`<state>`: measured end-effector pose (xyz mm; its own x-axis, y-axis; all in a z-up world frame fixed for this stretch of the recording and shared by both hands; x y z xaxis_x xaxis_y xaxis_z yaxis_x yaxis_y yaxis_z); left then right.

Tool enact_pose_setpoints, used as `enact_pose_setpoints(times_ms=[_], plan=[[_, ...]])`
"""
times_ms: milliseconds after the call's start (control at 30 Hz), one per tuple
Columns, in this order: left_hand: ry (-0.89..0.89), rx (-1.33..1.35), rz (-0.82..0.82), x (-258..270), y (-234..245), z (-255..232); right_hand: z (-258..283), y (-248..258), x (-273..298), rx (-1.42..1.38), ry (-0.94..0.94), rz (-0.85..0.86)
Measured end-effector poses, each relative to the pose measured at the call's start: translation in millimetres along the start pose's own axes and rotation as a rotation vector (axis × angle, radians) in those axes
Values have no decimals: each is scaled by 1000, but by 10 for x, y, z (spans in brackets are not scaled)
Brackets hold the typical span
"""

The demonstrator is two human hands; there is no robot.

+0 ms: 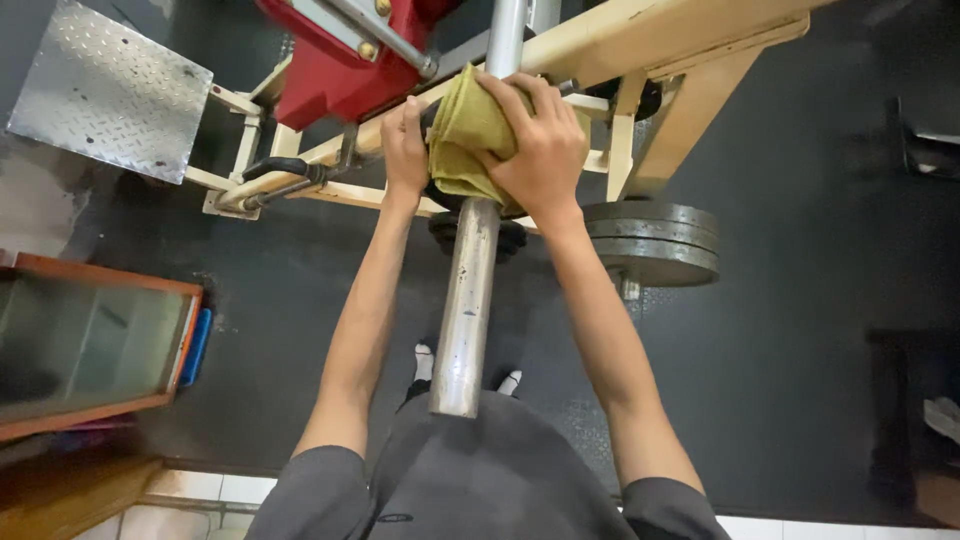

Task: The person wipes down gym weight equipment with a cloth, folding the cloth with both hands before and during the wiping process.

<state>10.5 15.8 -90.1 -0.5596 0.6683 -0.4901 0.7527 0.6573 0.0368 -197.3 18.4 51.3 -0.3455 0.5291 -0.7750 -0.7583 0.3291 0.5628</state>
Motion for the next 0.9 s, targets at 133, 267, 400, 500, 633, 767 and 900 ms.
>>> enact_pose_setpoints(times_ms=[133, 267, 400, 500, 633, 767, 900], plan=[[-25, 52, 22, -34, -3, -110, -15, -34, 39, -28, 33, -96], [-12, 77, 13, -16, -5, -115, 13, -15, 34, -49, 8, -105], [27, 87, 13, -3, 7, -134, -32, -53, 55, -11, 27, -106], [36, 77, 21, -3, 2, -170, -9, -26, 42, -41, 17, -108], [13, 92, 11, 17, 8, -160, -5, -22, 79, -49, 14, -98], [48, 73, -7, 18, -7, -93, -45, -16, 89, -58, 28, -104], [64, 40, -38, 21, -4, 206, -73, 11, 184, -91, 23, -129]])
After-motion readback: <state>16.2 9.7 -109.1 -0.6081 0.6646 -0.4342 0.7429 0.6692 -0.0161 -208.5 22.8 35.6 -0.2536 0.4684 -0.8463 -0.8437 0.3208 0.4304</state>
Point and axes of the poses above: each hand's wrist, its own x-axis away from the middle knuckle, its own y-axis out of the back of the hand, z = x × y, the point moved 1 cm from there along -x, towards the middle knuckle, and after that the axes turned 6 degrees about -z, right-handed, at the moved point
